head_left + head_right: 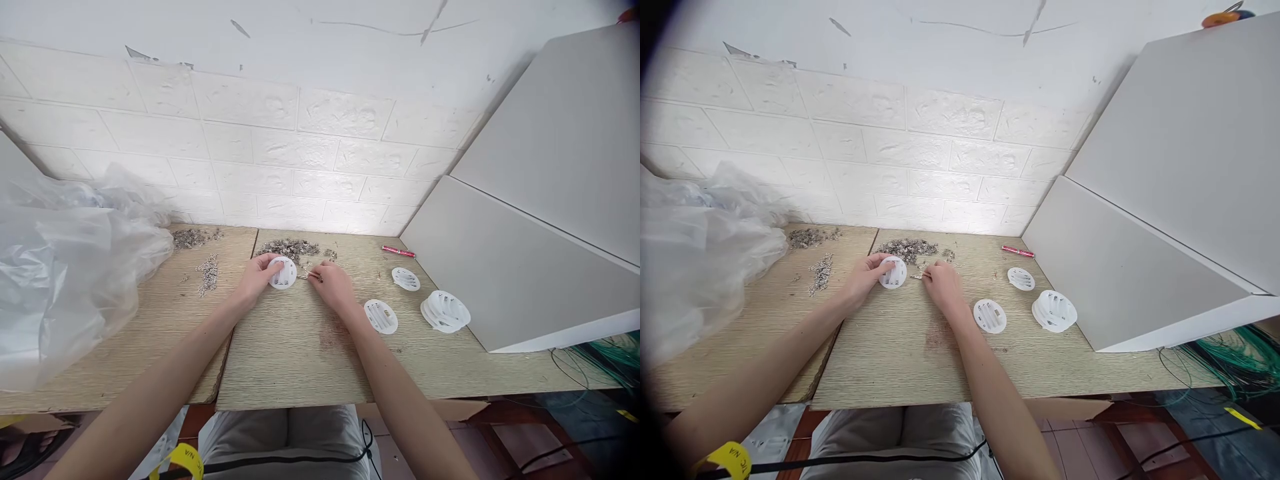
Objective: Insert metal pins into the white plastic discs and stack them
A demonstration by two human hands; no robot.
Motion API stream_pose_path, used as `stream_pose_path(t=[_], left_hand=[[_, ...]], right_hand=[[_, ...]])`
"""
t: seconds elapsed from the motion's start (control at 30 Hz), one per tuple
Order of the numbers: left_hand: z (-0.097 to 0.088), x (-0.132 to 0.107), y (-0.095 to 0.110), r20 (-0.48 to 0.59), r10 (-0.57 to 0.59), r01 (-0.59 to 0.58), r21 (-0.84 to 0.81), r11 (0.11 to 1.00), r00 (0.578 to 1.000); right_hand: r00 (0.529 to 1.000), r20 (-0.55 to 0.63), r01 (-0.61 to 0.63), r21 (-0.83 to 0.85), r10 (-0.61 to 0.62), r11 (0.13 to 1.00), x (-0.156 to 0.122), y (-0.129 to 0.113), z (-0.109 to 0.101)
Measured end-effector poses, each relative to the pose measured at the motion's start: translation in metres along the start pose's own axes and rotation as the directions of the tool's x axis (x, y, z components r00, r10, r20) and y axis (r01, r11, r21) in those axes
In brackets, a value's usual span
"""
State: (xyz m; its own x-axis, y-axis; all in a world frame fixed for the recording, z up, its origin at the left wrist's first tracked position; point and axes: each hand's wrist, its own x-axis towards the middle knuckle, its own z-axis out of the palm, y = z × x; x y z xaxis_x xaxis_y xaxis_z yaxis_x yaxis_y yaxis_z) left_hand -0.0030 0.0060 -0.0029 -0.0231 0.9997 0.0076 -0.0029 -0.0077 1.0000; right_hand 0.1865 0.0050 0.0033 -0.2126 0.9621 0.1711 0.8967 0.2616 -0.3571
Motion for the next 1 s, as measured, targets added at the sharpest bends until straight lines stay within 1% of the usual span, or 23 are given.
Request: stream_pose_path(t=[0.47, 0.7, 0.87, 1.0], left_hand=[[0.0003, -0.0014, 0.0019, 0.001, -0.011, 0.011, 0.005, 1.0, 1.0], [0.0005, -0.0022, 0.0025, -0.003, -0.02, 0.02, 0.003, 1.0, 1.0], [0.0, -0.001, 0.0001, 0.011, -0.001, 0.0, 0.007, 1.0, 1.0], [-0.0003, 0.0001, -0.002, 0.011, 0.007, -0.007, 0.014, 1.0, 1.0]], right_hand=[[1.0, -0.012, 0.016, 0.008, -0.016, 1.0, -0.0003, 0.0023, 0.0015], [1.0, 0.006, 0.009, 0.029, -0.01, 1.0, -0.0007, 0.0002, -0.001], [1.0, 0.02, 0.006, 0.012, -0.006, 1.0, -0.0014, -0.0009, -0.0018], [0.999, 0.021, 0.025, -0.02, -0.025, 0.999, -0.0018, -0.0022, -0.0015]])
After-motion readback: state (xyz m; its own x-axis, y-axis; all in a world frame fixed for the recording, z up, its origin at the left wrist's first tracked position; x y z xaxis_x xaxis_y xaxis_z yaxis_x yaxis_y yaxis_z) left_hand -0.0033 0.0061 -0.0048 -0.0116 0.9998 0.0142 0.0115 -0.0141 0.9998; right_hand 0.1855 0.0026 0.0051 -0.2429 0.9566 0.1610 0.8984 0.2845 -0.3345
